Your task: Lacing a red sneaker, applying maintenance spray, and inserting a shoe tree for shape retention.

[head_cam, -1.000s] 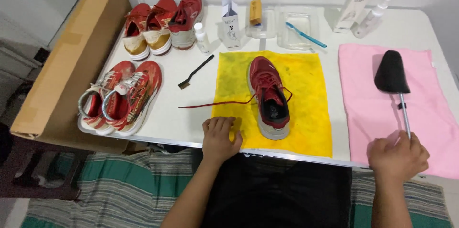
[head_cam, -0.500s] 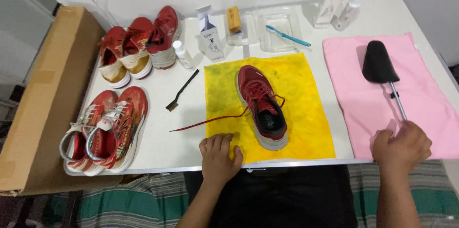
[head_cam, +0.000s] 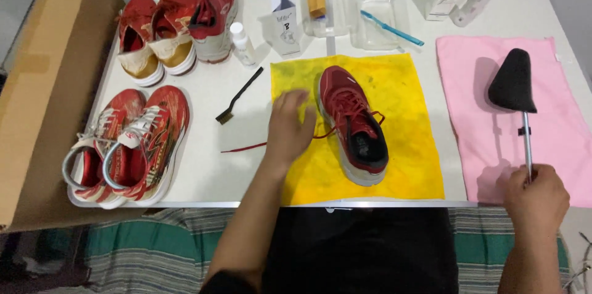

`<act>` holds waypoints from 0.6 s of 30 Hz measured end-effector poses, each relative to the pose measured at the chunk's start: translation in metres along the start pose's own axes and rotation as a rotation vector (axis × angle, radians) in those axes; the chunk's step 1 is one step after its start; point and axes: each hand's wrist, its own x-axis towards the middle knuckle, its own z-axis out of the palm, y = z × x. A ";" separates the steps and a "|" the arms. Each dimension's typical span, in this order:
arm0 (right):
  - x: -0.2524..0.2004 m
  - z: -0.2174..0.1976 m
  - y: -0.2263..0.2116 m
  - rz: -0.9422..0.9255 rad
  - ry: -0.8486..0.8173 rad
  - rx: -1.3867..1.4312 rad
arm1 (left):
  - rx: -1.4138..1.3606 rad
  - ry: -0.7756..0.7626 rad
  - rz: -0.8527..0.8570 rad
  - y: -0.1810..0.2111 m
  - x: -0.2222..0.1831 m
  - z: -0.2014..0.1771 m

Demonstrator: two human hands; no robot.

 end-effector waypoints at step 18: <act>-0.100 -0.114 0.016 -0.026 -0.268 0.740 | -0.443 -0.274 -0.504 0.007 0.053 0.033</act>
